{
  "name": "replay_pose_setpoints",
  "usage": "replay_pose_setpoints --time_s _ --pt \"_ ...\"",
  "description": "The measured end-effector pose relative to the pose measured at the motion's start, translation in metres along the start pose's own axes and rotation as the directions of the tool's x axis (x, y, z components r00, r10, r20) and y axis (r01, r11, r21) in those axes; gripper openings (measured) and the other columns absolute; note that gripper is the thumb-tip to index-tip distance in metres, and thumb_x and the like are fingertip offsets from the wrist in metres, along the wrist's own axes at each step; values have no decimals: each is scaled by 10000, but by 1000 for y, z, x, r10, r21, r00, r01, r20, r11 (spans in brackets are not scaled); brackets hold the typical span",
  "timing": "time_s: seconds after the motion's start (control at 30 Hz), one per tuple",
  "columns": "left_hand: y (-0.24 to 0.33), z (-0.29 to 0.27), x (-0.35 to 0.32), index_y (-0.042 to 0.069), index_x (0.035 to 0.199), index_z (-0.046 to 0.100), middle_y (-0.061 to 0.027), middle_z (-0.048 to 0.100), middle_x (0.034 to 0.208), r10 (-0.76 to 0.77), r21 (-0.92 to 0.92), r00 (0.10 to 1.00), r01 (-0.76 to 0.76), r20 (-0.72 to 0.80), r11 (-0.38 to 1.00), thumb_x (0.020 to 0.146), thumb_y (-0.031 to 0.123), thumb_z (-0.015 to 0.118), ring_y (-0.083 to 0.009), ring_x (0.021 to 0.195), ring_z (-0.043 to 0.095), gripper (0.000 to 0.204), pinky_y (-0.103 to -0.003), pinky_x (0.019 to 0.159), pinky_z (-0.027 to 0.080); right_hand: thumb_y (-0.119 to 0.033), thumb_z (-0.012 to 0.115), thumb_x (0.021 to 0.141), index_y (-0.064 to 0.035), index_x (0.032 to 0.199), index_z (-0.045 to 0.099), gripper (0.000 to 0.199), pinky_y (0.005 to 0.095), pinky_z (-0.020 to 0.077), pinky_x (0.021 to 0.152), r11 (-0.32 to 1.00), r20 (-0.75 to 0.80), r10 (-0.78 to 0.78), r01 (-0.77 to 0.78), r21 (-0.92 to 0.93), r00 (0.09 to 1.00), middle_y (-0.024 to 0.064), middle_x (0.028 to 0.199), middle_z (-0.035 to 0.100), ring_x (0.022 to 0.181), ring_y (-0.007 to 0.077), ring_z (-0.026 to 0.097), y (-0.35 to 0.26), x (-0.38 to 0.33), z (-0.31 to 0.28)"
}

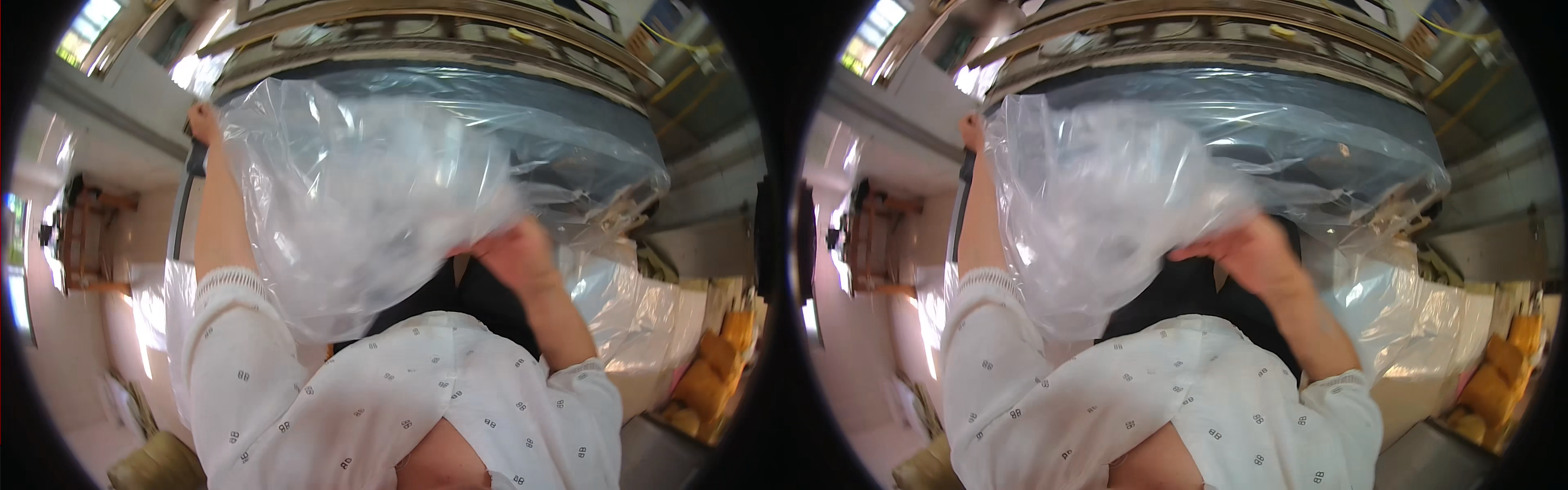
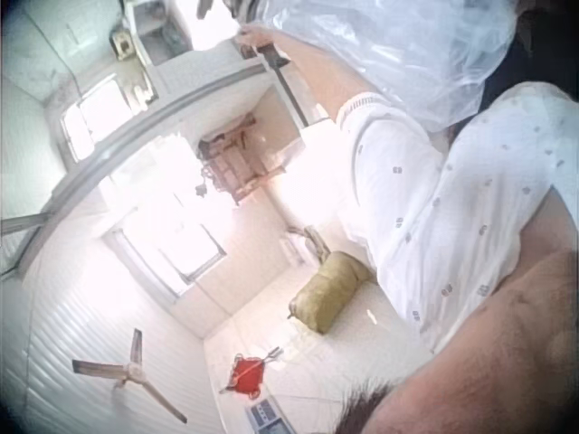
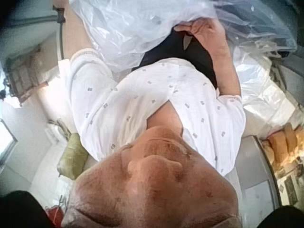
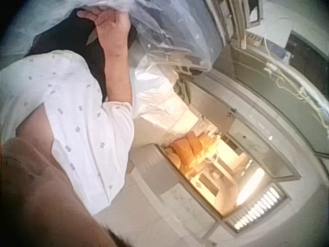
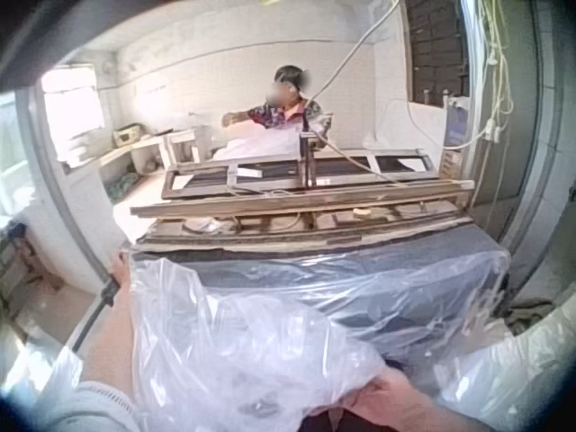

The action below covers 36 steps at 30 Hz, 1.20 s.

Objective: Wrapping a large gray foam piece in a clear plastic bag.

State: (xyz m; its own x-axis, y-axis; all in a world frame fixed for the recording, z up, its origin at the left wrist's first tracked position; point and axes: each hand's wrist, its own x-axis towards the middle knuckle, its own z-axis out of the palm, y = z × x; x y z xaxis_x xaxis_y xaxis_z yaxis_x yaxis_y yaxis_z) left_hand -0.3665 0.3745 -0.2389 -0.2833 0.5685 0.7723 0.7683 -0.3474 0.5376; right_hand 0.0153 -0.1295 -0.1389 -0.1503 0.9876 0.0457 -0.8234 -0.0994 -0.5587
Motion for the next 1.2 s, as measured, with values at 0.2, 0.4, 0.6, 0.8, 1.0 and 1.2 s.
replay_pose_setpoints --time_s 0.2,0.4,0.6,0.8,1.0,1.2 --pt "84 -4 -17 29 898 580 -154 609 912 -164 -23 986 165 24 986 821 224 502 -337 866 564 223 -392 768 426 -362 367 928 -54 1184 475 414 379 444 872 747 -88 -658 663 52 748 113 1238 491 1079 225 513 -128 -84 -30" --pt "2 28 3 18 915 588 -142 615 878 6 134 1000 -7 8 991 842 263 532 -335 782 576 261 -408 690 442 -312 647 747 30 1208 454 606 348 404 918 120 60 -4 61 -991 998 227 1225 471 1067 322 514 56 -46 -32" --pt "-32 36 35 32 958 555 -151 592 924 70 123 986 -90 154 988 845 269 508 -321 868 558 267 -391 739 437 -112 498 833 -47 1179 469 354 341 352 951 -112 684 -159 676 -729 712 77 1223 475 1129 269 433 142 43 -50" --pt "-26 32 27 29 931 558 -159 594 898 56 36 977 -65 206 997 859 238 480 -344 831 559 234 -413 728 421 -279 429 890 -83 1001 569 266 466 420 865 864 526 -475 262 430 705 170 998 618 939 287 591 -89 -75 1" --pt "10 23 12 15 901 563 -170 594 877 107 140 991 -117 82 983 861 222 480 -354 802 561 227 -427 700 426 -290 605 810 20 1151 516 469 329 428 892 275 170 391 61 -959 905 149 1198 519 1086 235 511 60 -42 -48" --pt "22 18 -15 18 835 520 -155 561 818 65 63 991 -73 121 995 854 188 490 -343 781 537 174 -403 704 419 -290 642 783 3 1209 461 547 369 386 942 282 241 -149 275 -919 959 140 1195 512 1118 249 475 92 0 -45"
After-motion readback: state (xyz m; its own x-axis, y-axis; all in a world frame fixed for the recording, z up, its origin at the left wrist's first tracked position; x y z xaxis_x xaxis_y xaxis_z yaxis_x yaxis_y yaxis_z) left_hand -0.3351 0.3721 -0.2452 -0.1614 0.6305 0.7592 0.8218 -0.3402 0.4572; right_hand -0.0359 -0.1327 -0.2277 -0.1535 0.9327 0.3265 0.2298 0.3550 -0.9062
